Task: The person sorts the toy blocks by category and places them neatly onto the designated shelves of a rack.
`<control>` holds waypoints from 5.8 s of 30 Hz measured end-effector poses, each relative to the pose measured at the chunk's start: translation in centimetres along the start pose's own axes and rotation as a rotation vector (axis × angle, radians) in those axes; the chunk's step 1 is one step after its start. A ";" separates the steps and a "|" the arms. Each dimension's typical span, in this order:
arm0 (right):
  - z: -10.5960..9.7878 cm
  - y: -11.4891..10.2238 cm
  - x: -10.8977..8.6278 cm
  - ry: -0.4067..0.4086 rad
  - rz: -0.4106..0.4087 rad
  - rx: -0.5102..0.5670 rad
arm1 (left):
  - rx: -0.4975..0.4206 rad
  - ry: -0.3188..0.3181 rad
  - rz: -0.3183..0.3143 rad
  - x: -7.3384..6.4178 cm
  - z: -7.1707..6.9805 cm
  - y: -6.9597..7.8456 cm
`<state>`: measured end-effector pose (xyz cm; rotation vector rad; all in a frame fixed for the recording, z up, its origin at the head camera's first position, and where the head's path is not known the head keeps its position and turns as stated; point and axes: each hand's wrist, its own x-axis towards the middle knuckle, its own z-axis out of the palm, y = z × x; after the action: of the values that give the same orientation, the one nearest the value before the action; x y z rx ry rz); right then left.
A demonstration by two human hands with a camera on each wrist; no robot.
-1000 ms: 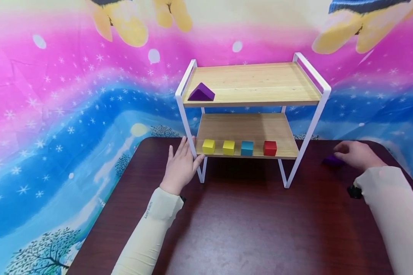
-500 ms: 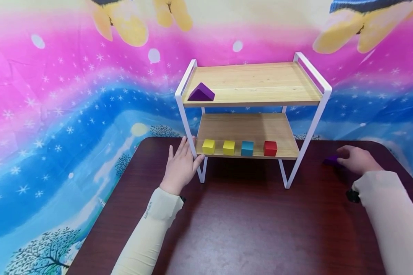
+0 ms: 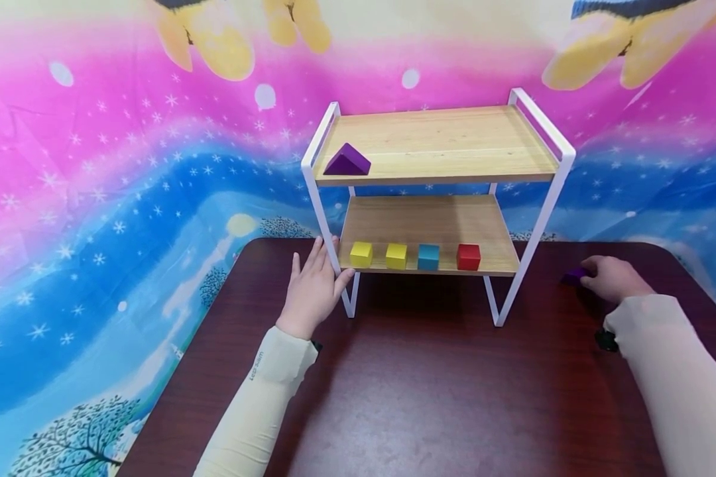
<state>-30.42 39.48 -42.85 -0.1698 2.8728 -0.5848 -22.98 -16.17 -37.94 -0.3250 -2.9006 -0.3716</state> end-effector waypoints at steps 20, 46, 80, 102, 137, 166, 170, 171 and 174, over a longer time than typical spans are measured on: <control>0.6 0.1 -0.3 0.068 0.018 0.047 | -0.008 0.007 0.002 -0.1 0.2 -0.1; 1.7 0.6 -0.2 0.041 -0.020 0.070 | -0.014 0.016 0.001 0.2 0.2 -0.2; 2.5 0.3 -0.1 0.105 -0.009 0.145 | 0.018 -0.005 0.001 0.2 0.1 -0.1; 2.8 -0.3 -0.5 0.129 -0.049 0.117 | -0.004 0.003 0.004 0.2 0.2 -0.2; 1.5 -3.9 -1.6 0.281 -0.191 0.067 | -0.005 0.006 -0.001 0.2 0.2 -0.1; 1.0 -5.5 -3.0 0.355 -0.196 0.090 | 0.011 -0.010 0.001 0.1 -0.1 -0.1; 0.8 -5.8 -3.3 0.372 -0.208 0.093 | 0.027 0.000 0.003 0.2 -0.1 -0.1; 0.7 -5.9 -3.3 0.375 -0.212 0.092 | 0.032 -0.002 0.001 0.2 -0.1 -0.1; 0.5 -6.2 -3.5 0.388 -0.220 0.092 | 0.039 0.000 0.001 0.2 -0.1 -0.1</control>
<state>-26.44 34.12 -40.25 -0.4028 3.2136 -0.8753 -23.14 -16.21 -37.82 -0.3199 -2.9034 -0.3138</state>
